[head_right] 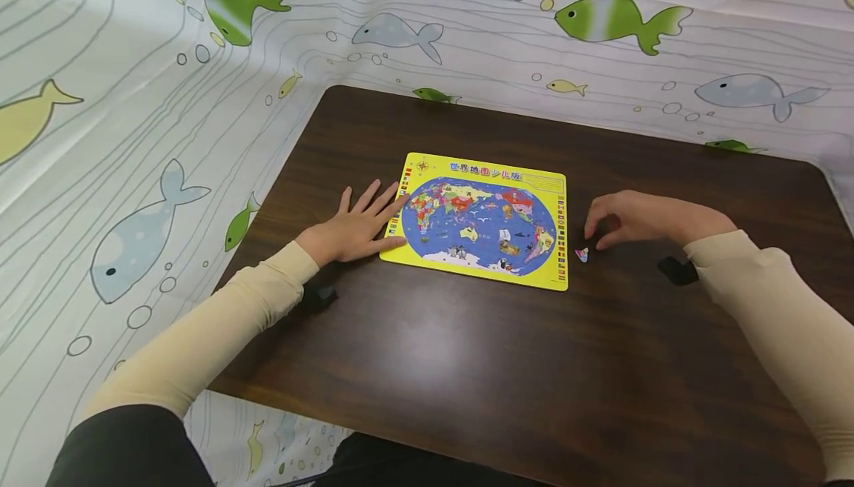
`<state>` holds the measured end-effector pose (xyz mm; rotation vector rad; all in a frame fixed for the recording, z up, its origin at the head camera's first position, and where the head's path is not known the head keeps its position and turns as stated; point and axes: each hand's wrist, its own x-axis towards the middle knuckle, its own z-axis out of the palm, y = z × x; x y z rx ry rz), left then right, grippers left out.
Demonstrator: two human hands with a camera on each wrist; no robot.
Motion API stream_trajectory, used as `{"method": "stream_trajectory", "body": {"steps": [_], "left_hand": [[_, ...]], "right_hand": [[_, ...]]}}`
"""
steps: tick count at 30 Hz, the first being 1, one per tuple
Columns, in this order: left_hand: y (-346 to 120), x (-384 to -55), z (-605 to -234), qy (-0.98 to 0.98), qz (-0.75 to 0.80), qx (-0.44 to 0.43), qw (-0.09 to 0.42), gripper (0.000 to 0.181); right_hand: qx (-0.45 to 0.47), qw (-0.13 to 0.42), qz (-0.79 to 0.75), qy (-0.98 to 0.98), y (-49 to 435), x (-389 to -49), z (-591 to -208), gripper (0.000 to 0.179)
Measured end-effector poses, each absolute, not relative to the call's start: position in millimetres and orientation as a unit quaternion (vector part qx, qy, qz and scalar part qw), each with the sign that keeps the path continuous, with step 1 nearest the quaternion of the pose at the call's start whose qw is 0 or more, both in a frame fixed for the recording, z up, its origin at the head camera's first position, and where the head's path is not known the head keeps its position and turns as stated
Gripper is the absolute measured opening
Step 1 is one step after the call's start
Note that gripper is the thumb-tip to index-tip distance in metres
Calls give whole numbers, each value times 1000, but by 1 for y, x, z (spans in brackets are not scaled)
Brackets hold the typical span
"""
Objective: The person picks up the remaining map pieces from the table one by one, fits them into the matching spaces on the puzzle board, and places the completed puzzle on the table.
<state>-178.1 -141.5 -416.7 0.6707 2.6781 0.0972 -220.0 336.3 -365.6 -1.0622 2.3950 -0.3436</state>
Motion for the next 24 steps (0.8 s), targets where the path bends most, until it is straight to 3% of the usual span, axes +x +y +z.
{"method": "stream_trajectory", "body": {"steps": [12, 24], "left_hand": [[-142, -180, -418, 953, 32, 235, 191, 84], [-141, -178, -417, 952, 35, 238, 191, 83]], "right_hand": [[-431, 137, -202, 869, 355, -203, -397, 30], [-450, 101, -236, 855, 352, -199, -409, 33]]}}
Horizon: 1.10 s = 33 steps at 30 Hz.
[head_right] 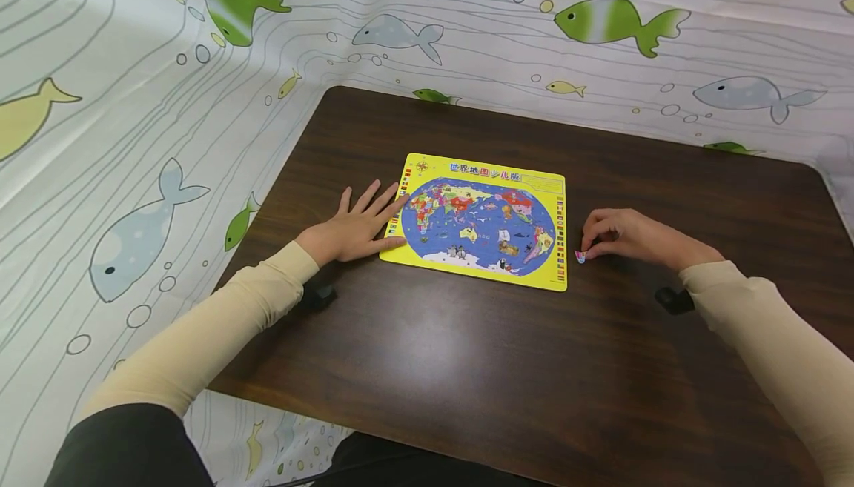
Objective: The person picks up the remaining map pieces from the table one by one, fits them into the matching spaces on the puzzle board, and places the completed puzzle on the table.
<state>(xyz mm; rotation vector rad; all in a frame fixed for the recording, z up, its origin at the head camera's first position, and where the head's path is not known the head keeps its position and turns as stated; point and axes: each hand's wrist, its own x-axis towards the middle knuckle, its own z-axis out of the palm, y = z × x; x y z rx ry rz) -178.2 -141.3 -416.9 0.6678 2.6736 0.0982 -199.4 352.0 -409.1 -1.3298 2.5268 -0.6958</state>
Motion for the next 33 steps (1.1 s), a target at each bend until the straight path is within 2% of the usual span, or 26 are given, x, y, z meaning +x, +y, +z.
{"method": "stream_trajectory", "body": {"steps": [5, 20, 33], "left_hand": [[-141, -177, -415, 952, 31, 236, 193, 83], [-142, -172, -415, 953, 34, 239, 185, 83], [-141, -174, -413, 952, 35, 241, 185, 83]], "right_hand": [[-445, 67, -226, 864, 352, -194, -414, 36], [-427, 55, -203, 879, 354, -176, -416, 32], [-406, 109, -208, 883, 356, -168, -410, 34]]}}
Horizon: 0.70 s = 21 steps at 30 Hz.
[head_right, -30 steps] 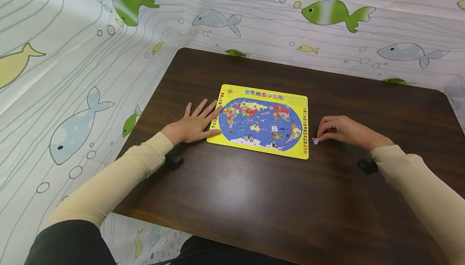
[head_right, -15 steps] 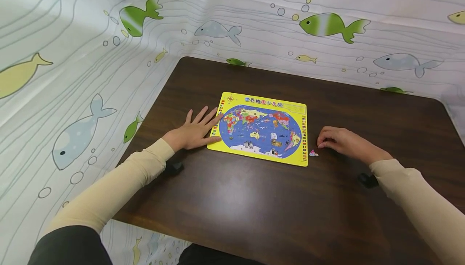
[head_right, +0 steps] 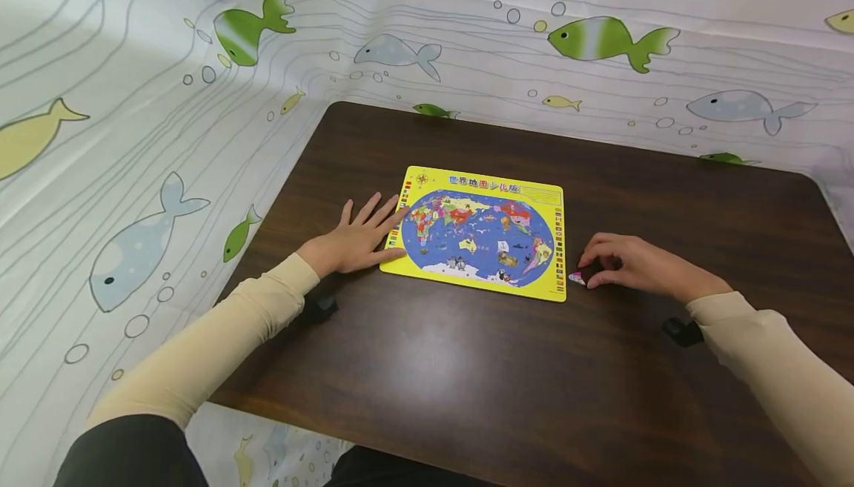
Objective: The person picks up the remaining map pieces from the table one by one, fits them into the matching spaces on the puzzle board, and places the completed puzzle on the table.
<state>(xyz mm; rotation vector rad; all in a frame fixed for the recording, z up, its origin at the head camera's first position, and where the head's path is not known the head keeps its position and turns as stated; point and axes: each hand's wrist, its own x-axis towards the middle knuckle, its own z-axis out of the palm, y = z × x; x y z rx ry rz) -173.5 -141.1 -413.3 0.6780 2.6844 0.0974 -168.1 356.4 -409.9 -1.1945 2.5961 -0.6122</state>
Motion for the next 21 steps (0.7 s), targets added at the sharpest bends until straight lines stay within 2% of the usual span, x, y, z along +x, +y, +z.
{"method": "stream_trajectory", "body": {"steps": [11, 16, 21], "left_hand": [[-145, -174, -412, 952, 30, 241, 186, 82], [-146, -178, -408, 954, 26, 237, 182, 82], [-146, -179, -406, 953, 24, 235, 187, 83]], "right_hand": [[-412, 84, -214, 882, 346, -167, -410, 33], [-393, 90, -198, 894, 344, -171, -405, 30], [-389, 70, -178, 901, 337, -177, -391, 36]]}}
